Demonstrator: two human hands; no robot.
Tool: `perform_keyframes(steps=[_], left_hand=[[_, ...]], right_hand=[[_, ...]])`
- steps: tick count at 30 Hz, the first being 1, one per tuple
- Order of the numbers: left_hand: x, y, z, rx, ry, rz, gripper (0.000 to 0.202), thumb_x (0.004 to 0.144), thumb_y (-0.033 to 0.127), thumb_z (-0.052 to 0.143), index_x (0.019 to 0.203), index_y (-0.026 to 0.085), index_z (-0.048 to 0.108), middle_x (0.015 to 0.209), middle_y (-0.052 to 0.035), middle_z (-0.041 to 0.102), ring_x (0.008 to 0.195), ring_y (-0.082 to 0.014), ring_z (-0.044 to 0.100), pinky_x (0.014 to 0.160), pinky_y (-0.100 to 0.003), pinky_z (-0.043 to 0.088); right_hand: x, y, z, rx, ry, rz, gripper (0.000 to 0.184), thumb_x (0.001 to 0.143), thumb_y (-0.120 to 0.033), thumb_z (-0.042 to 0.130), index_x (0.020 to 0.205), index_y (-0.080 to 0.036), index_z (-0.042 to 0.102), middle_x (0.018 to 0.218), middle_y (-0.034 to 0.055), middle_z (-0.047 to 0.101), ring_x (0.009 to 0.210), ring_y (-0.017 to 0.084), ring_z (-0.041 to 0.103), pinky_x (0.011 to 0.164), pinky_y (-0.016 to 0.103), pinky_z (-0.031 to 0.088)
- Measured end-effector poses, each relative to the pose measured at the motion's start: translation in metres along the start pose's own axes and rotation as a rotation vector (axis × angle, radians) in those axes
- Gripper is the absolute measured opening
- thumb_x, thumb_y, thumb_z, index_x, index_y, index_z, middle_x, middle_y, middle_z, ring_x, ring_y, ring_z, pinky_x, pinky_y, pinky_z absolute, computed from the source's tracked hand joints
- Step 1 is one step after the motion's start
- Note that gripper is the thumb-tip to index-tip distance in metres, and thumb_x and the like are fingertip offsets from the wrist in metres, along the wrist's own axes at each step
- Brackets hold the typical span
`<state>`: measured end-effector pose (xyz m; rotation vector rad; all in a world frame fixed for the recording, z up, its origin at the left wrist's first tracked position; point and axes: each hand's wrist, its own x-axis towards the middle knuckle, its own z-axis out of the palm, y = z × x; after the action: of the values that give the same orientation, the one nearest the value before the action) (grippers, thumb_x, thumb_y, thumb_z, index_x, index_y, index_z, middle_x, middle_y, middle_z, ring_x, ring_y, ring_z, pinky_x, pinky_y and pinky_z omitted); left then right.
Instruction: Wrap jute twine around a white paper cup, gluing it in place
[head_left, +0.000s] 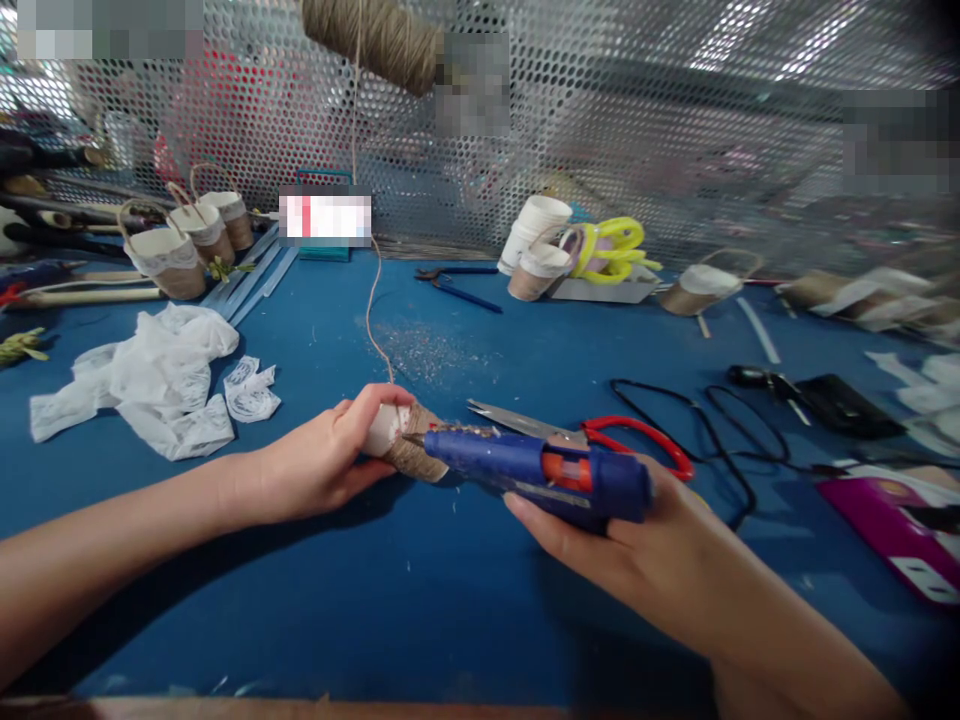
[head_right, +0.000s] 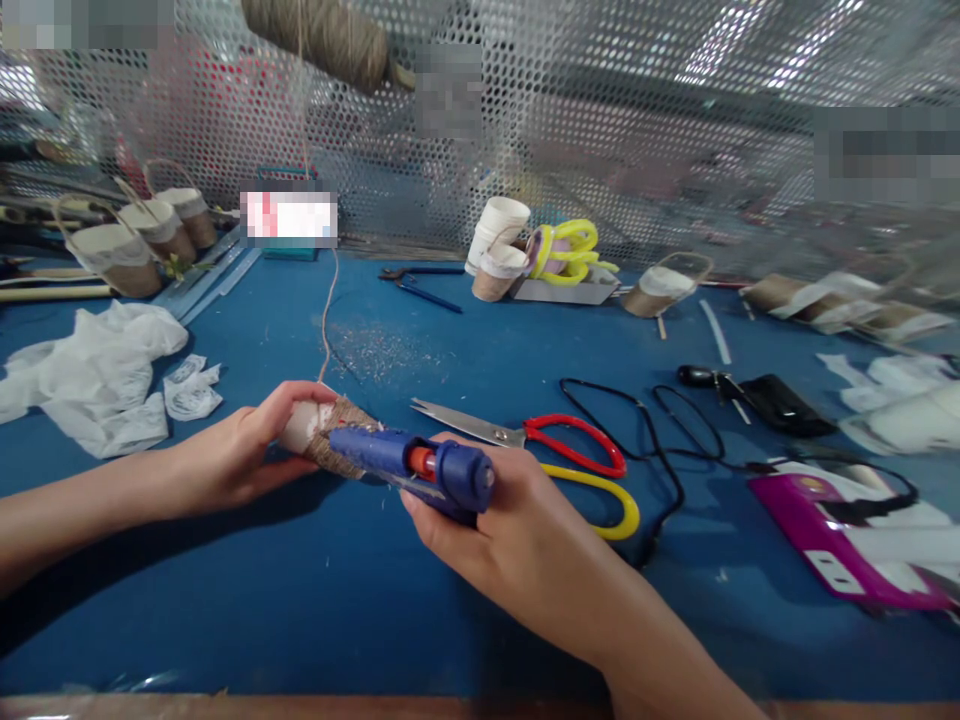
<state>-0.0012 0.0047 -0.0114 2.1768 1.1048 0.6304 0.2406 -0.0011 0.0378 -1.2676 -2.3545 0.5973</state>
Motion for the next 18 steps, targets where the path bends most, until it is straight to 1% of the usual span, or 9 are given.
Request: perform_keyframes(steps=[2, 7, 13, 16, 18], left_hand=[[0.0001, 0.0003, -0.0001, -0.001, 0.001, -0.005, 0.045, 0.079, 0.015, 0.050, 0.118, 0.017, 0.029, 0.108, -0.0122, 0.057, 0.087, -0.0206, 0.060, 0.074, -0.033, 0.048], [-0.0001, 0.0005, 0.0001, -0.017, 0.001, 0.023, 0.044, 0.079, 0.014, 0.050, 0.118, 0.017, 0.029, 0.111, -0.0133, 0.056, 0.091, -0.0212, 0.059, 0.076, -0.033, 0.048], [0.0001, 0.0010, -0.0012, 0.009, -0.015, -0.017, 0.044, 0.080, 0.017, 0.050, 0.118, 0.017, 0.028, 0.106, -0.0119, 0.058, 0.085, -0.0218, 0.061, 0.073, -0.036, 0.050], [0.0006, 0.0016, -0.0014, -0.003, -0.019, -0.014, 0.044, 0.079, 0.016, 0.050, 0.118, 0.017, 0.028, 0.107, -0.0124, 0.057, 0.087, -0.0221, 0.061, 0.073, -0.037, 0.049], [0.0008, 0.0018, -0.0013, -0.012, -0.020, -0.022, 0.045, 0.079, 0.015, 0.050, 0.118, 0.018, 0.028, 0.109, -0.0127, 0.057, 0.088, -0.0226, 0.061, 0.074, -0.037, 0.049]], right_hand=[[0.0003, 0.0001, 0.0000, 0.017, -0.030, -0.022, 0.010, 0.074, -0.027, 0.053, 0.066, -0.022, 0.057, 0.053, -0.0027, 0.059, 0.045, 0.013, 0.053, 0.045, 0.024, 0.046], [0.0012, -0.0010, -0.0004, 0.014, -0.026, -0.011, 0.010, 0.076, -0.027, 0.051, 0.069, -0.022, 0.057, 0.063, -0.0002, 0.064, 0.055, 0.015, 0.059, 0.051, 0.026, 0.048], [0.0028, -0.0070, 0.0013, -0.001, 0.026, 0.035, 0.015, 0.074, -0.030, 0.050, 0.061, -0.023, 0.054, 0.050, -0.0025, 0.057, 0.045, 0.013, 0.052, 0.046, 0.025, 0.046], [0.0031, -0.0070, 0.0024, 0.009, 0.020, 0.028, 0.013, 0.073, -0.029, 0.051, 0.063, -0.023, 0.056, 0.052, -0.0022, 0.059, 0.045, 0.014, 0.053, 0.046, 0.025, 0.046], [0.0024, -0.0071, 0.0031, 0.008, 0.040, 0.039, 0.011, 0.072, -0.030, 0.052, 0.066, -0.022, 0.057, 0.055, -0.0018, 0.062, 0.046, 0.014, 0.054, 0.046, 0.025, 0.046]])
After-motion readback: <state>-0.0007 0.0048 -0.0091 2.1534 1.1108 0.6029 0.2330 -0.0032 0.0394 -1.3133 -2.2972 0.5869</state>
